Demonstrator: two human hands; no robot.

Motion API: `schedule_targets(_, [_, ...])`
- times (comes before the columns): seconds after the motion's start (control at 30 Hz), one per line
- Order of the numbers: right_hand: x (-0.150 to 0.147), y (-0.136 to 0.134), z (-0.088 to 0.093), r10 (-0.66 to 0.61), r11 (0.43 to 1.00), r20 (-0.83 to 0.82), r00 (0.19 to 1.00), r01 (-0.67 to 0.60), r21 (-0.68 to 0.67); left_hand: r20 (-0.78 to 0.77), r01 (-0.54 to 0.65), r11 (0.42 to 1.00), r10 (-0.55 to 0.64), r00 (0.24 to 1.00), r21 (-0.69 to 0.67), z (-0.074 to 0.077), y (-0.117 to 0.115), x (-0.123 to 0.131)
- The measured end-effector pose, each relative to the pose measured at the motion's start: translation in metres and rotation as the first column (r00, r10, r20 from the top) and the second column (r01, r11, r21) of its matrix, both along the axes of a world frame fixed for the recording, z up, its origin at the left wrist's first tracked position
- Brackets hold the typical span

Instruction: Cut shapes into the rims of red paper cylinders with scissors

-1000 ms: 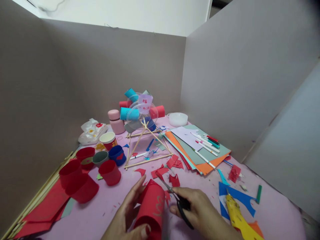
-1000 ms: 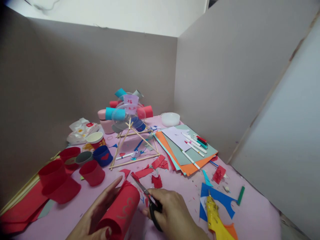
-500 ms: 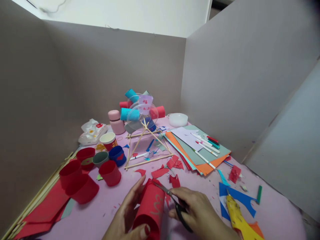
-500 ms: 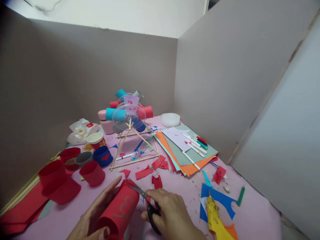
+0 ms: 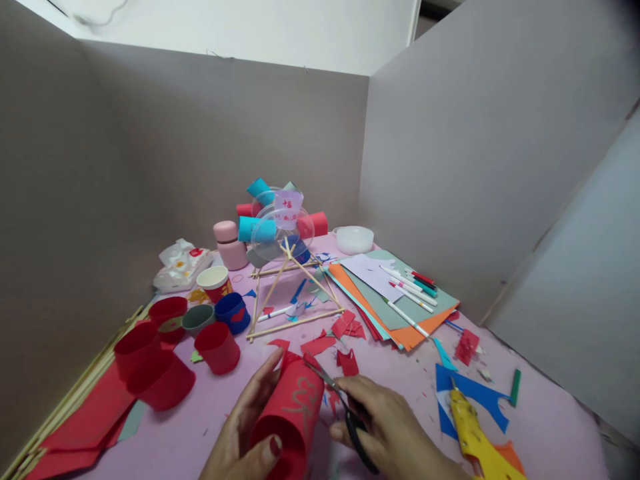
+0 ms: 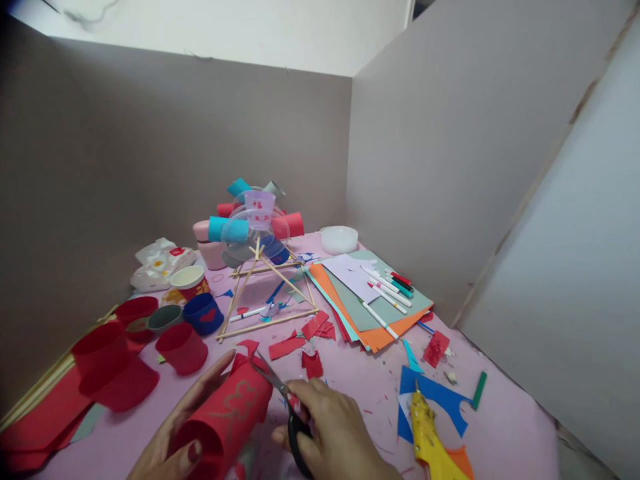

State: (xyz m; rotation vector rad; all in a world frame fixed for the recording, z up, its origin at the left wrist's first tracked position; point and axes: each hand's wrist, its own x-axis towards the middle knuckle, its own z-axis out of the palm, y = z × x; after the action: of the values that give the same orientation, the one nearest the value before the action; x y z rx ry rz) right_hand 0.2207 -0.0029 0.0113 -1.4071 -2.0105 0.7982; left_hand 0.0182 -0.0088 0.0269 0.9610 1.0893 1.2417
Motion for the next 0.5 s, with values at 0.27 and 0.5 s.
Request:
schedule_targets(0.27, [-0.002,0.002,-0.005,-0.048,0.999,-0.128,0.991,0.047,-0.013,0.010,-0.013,1.000,0.013,1.000,0.005,-0.004,0.001,0.000])
schedule_targets(0.5, [-0.007,-0.001,-0.008,-0.007,0.999,-0.082,0.997,0.009,0.032,0.140,0.061,0.998,-0.057,0.988,-0.023,-0.027,0.014,-0.010])
